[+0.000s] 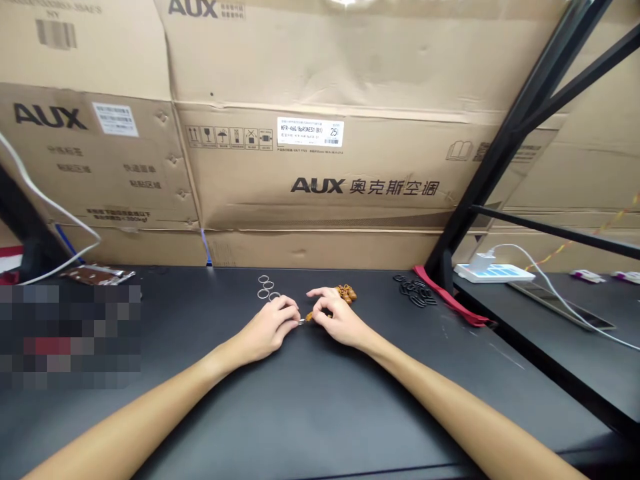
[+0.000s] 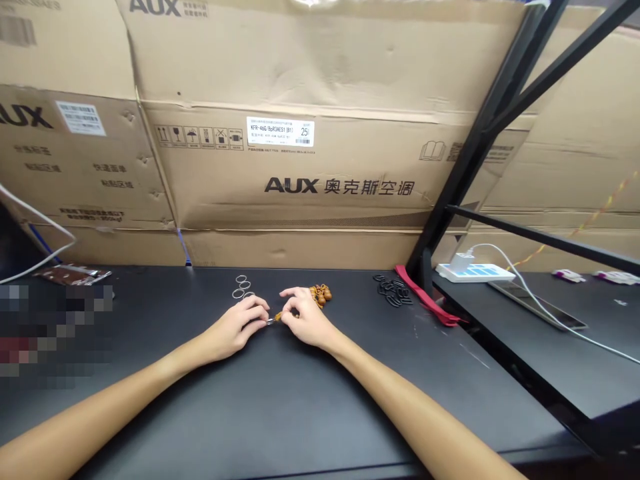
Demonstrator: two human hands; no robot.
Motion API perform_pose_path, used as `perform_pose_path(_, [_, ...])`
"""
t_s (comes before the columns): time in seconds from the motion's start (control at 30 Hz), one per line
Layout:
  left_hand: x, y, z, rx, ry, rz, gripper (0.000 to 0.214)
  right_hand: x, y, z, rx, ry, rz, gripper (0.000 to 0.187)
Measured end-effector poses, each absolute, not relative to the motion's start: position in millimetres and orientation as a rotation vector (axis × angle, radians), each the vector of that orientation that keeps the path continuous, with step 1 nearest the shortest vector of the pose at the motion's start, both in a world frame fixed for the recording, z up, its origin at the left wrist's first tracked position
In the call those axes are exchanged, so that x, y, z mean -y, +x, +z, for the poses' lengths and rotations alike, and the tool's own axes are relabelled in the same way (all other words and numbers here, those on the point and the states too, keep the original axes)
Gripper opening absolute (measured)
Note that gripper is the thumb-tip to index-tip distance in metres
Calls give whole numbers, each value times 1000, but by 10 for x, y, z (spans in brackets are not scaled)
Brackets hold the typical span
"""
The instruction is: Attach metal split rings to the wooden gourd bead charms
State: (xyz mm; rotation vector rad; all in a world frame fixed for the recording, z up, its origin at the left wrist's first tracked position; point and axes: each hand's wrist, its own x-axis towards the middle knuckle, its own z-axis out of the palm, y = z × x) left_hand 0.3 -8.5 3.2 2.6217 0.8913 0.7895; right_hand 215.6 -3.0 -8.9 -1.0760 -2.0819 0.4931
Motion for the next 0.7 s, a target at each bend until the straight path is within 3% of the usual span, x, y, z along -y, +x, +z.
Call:
perform_pose_path(0.27, [60,-11,22,-881,2638,716,17,59,2157,-112,2265,-1001,116,12])
perform_pose_path(0.5, [43,-73,49,-893,2665,601,15,63,2150,-123,2277,-995,100,11])
perform_pose_path(0.7, [41,-95,22,-991,2642,725,17,100,2136,-89,2272,-941,174,11])
